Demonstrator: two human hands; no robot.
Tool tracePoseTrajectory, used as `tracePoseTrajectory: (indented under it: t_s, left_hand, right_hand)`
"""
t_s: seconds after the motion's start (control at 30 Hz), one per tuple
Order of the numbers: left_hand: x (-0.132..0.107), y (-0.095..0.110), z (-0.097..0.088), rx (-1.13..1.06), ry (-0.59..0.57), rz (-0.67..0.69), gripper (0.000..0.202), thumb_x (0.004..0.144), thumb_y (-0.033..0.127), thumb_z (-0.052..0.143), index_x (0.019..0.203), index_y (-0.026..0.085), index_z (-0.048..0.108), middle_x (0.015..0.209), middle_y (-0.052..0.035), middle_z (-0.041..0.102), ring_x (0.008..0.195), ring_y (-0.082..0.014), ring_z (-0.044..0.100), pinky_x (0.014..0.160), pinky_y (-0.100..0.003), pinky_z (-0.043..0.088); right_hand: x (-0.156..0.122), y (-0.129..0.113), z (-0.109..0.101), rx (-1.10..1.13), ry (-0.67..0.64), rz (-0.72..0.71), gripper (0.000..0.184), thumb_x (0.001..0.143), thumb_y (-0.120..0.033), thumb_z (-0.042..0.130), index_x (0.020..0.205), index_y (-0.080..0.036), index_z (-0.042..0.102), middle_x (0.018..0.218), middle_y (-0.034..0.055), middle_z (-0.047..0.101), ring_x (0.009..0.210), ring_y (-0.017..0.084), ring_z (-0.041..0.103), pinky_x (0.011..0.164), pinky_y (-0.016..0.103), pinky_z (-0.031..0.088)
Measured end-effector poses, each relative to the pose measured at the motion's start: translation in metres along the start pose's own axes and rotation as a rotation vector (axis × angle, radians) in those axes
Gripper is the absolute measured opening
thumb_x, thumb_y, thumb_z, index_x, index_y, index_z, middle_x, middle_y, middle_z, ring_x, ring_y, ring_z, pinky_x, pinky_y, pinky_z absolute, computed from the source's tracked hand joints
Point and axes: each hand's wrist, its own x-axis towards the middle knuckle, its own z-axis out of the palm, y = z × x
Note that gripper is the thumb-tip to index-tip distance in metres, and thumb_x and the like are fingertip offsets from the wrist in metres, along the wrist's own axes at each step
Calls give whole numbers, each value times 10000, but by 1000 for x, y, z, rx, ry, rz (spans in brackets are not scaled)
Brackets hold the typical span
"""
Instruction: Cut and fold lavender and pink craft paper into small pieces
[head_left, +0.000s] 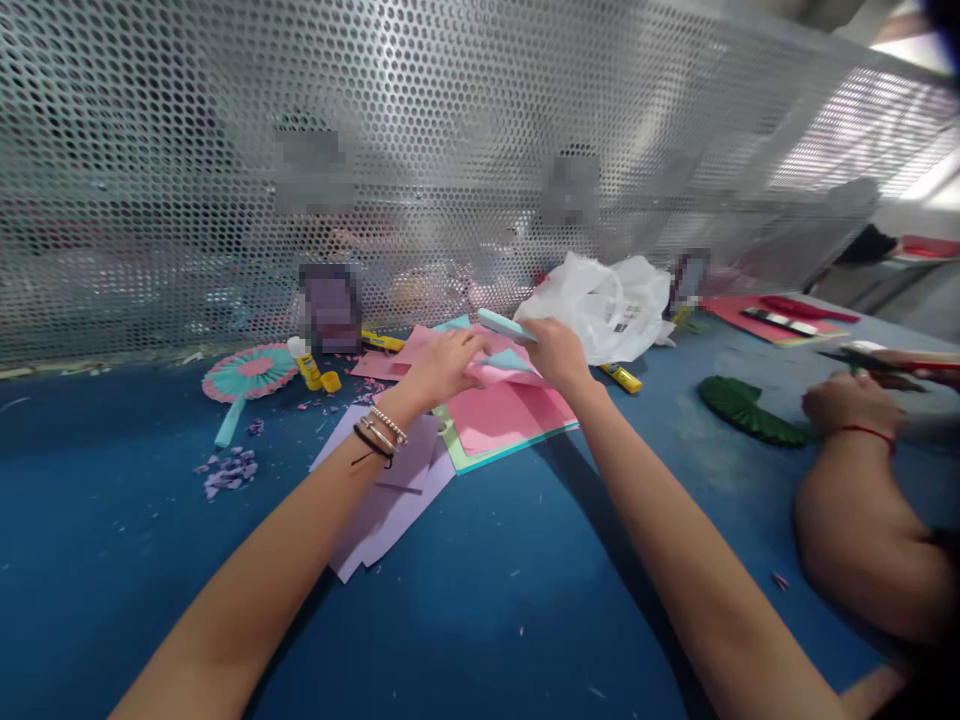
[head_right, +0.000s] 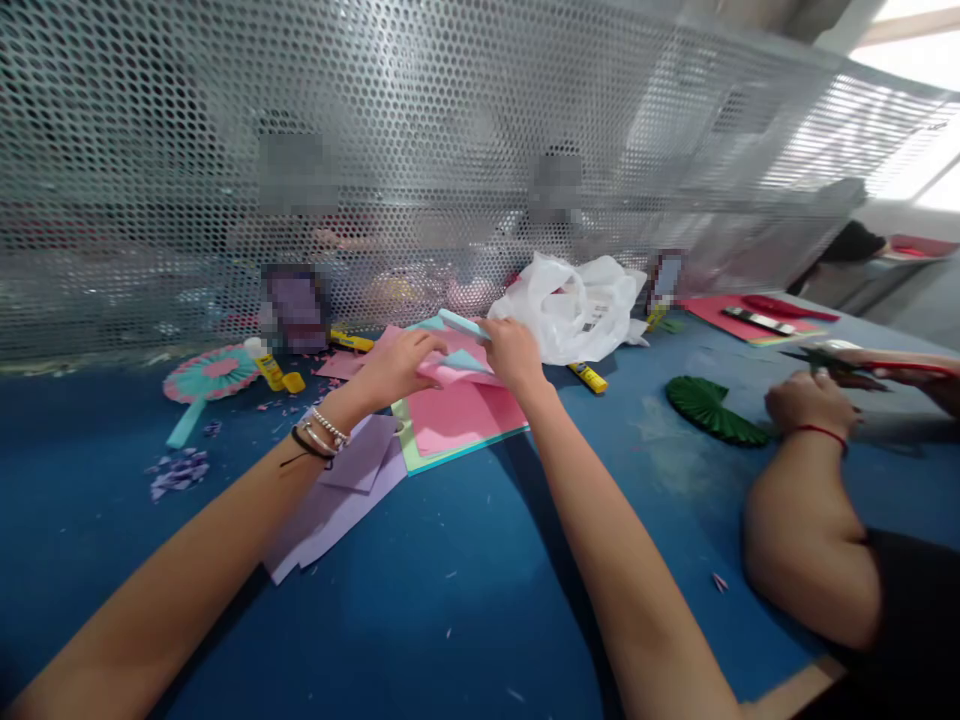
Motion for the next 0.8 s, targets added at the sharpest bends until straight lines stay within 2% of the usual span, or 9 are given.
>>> tracePoseTrajectory:
  t_s: [0.1, 0.2, 0.3, 0.4, 0.47, 0.57, 0.63, 0.7, 0.8]
  left_hand:
    - [3, 14, -10, -11, 91, 166, 228, 790, 225, 603, 993, 169, 516, 1006, -47, 593, 949, -183, 533, 796, -280, 399]
    - [4, 22, -17, 59, 83, 126, 121, 850, 199, 503, 957, 175, 554, 902, -30, 626, 862, -169, 569, 746, -275, 401]
    - [4, 22, -25, 100, 89, 61, 161, 881, 192, 435, 928, 186, 588, 866, -27, 648, 825, -163, 585, 736, -281, 397]
    - [0, 20, -32, 54, 115, 23, 163, 872, 247, 463, 965, 188, 582, 862, -31, 646, 817, -161, 576, 724, -276, 394]
    - [-5, 19, -31, -5, 19, 36, 221, 810, 352, 555, 953, 186, 583, 859, -26, 636, 789, -161, 569, 675, -260, 395]
    - [-11, 17, -18, -31, -319, 54, 374, 617, 512, 687, 756, 173, 609, 737, -21, 609, 667, -164, 545, 542, -239, 359]
    - [-14, 14, -3, -16, -530, 6, 384, 580, 540, 693, 644, 174, 596, 601, -3, 567, 541, -144, 498, 470, -235, 307]
    - [-15, 9, 10, -46, -575, -35, 373, 586, 530, 694, 620, 176, 584, 543, 15, 542, 485, -125, 463, 445, -229, 277]
    - [-14, -1, 21, -95, -501, -4, 339, 617, 496, 700, 678, 179, 595, 599, 17, 580, 517, -119, 484, 457, -217, 283]
  right_hand:
    - [1, 2, -5, 21, 48, -7, 321, 826, -152, 439, 1111, -197, 579, 1072, 64, 624, 994, 232, 511, 796, 302, 387]
    - [2, 2, -9, 35, 76, -10, 339, 805, -134, 456, 1114, -186, 586, 1153, 59, 590, 1018, 231, 500, 823, 308, 393]
    - [4, 6, -15, 83, 126, -13, 339, 798, -140, 462, 1105, -190, 598, 1158, 57, 588, 1015, 236, 508, 826, 318, 402]
    - [4, 12, -25, 155, 193, -12, 324, 785, -159, 486, 1082, -186, 614, 1121, 67, 605, 1017, 243, 521, 830, 331, 408]
    - [4, 17, -32, 179, 225, -10, 313, 773, -164, 503, 1062, -175, 623, 1102, 75, 611, 1011, 242, 531, 847, 337, 404]
    - [3, 21, -40, 192, 243, -3, 306, 762, -162, 511, 1043, -180, 630, 1090, 71, 615, 999, 240, 542, 869, 348, 395]
    - [2, 20, -41, 195, 233, -7, 306, 760, -163, 511, 1040, -186, 632, 1079, 65, 619, 991, 237, 548, 865, 344, 398]
    - [2, 19, -38, 195, 216, -13, 305, 759, -164, 511, 1037, -182, 636, 1068, 65, 624, 984, 236, 553, 851, 335, 405]
    - [3, 15, -33, 197, 184, -33, 315, 752, -156, 511, 1039, -169, 639, 1077, 70, 627, 984, 236, 560, 845, 326, 408]
